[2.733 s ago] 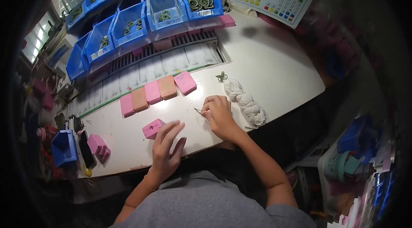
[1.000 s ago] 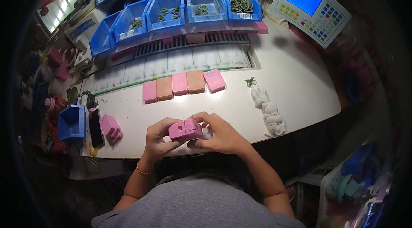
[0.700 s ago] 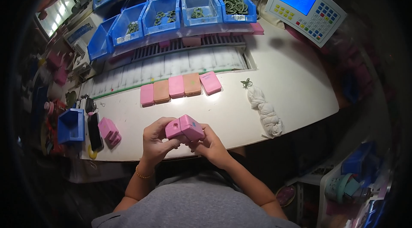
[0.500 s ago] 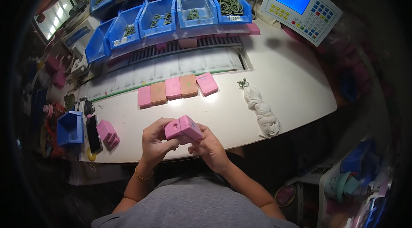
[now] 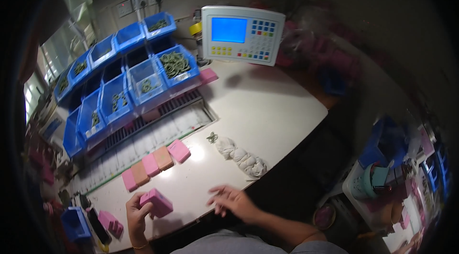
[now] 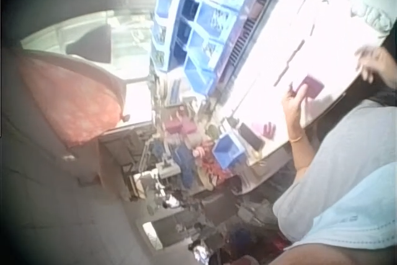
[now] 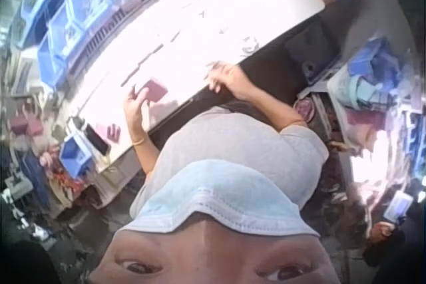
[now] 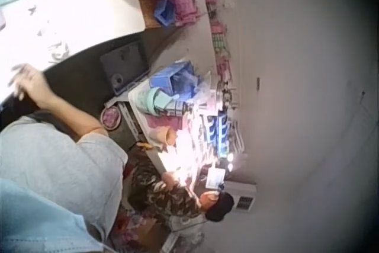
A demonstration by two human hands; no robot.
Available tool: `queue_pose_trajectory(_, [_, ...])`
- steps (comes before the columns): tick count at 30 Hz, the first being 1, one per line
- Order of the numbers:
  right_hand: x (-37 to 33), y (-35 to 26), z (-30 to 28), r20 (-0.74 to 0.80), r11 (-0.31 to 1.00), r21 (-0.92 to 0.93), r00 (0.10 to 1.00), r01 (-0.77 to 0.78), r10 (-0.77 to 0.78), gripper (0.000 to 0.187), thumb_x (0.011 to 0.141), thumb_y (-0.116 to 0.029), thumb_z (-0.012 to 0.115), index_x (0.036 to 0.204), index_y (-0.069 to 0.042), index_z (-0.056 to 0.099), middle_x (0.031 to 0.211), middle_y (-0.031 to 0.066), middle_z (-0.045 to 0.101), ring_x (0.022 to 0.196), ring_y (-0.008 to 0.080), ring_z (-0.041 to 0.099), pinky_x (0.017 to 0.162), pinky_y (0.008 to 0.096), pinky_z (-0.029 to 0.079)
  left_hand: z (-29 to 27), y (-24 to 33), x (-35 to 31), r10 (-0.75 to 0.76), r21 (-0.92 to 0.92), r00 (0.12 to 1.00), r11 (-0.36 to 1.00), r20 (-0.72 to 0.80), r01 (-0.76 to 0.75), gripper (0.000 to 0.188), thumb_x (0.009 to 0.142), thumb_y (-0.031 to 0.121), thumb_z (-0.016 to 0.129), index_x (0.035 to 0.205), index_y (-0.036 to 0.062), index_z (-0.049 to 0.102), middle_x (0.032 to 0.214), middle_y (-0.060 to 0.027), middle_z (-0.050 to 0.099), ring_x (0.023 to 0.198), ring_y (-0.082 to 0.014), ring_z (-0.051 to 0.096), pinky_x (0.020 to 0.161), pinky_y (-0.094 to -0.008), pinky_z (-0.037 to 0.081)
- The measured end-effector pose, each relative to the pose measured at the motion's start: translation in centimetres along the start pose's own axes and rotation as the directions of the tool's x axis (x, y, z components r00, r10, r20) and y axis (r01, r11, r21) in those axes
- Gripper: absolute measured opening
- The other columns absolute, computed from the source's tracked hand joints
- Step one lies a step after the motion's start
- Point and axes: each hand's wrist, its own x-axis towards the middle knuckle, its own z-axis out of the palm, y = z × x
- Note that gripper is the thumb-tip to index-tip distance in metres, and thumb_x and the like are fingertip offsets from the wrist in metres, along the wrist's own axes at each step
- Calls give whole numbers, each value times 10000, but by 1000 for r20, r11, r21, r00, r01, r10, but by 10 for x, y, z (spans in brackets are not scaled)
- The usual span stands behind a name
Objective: The person is assembling small green and blue floral components into a pink mold/base.
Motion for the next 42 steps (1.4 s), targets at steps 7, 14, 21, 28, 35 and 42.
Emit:
queue_pose_trajectory(7, [88,-155,-144,-361,616,-537,503,576,-785,509,951,-136,699,1389,-15,471,1328,138,574,1137,163,552,931,301,476,-37,-18,22,-188,539,979,818,-77,200,303,890,170,768,1118,-19,700,793,-32,699,614,-114,598,552,-273,472])
queue_pose_trajectory(14, [196,-266,-203,-408,508,-692,303,513,-861,927,840,-326,833,1500,53,304,1463,235,469,1328,280,498,1088,401,432,17,-37,-5,243,917,954,392,-177,71,728,749,336,849,1328,-7,572,1157,-213,581,1086,-404,547,936,-502,448])
queue_pose_trajectory(21, [235,-286,-189,-476,539,-607,276,584,-835,750,772,-338,886,1240,26,428,1191,200,616,1106,257,634,936,367,537,25,-57,-29,337,945,911,298,-238,137,838,757,391,849,1394,-36,512,1182,-273,603,1107,-466,553,960,-556,436])
queue_pose_trajectory(28, [232,-278,-191,-588,627,-682,228,375,-776,843,796,-327,869,1366,65,388,1321,221,534,1249,292,537,1045,413,456,21,-72,-14,407,944,864,261,-297,202,719,720,361,855,1265,-3,558,1088,-216,582,1041,-419,552,923,-508,451])
queue_pose_trajectory(35, [138,-116,-105,232,-207,-973,480,106,-846,736,835,-311,784,1473,-102,481,1528,197,377,1400,399,361,1158,532,278,12,-54,-19,436,842,793,511,-426,171,573,676,249,876,1078,-34,582,1020,-199,570,1006,-412,551,903,-497,454])
queue_pose_trajectory(42, [77,-37,-68,210,-285,-955,878,89,-429,432,860,-98,657,1292,-105,656,1360,148,604,1221,350,525,1089,487,378,-13,-43,-22,487,862,750,459,-447,216,542,696,247,868,1072,-34,599,1024,-203,594,1006,-403,561,907,-485,467])
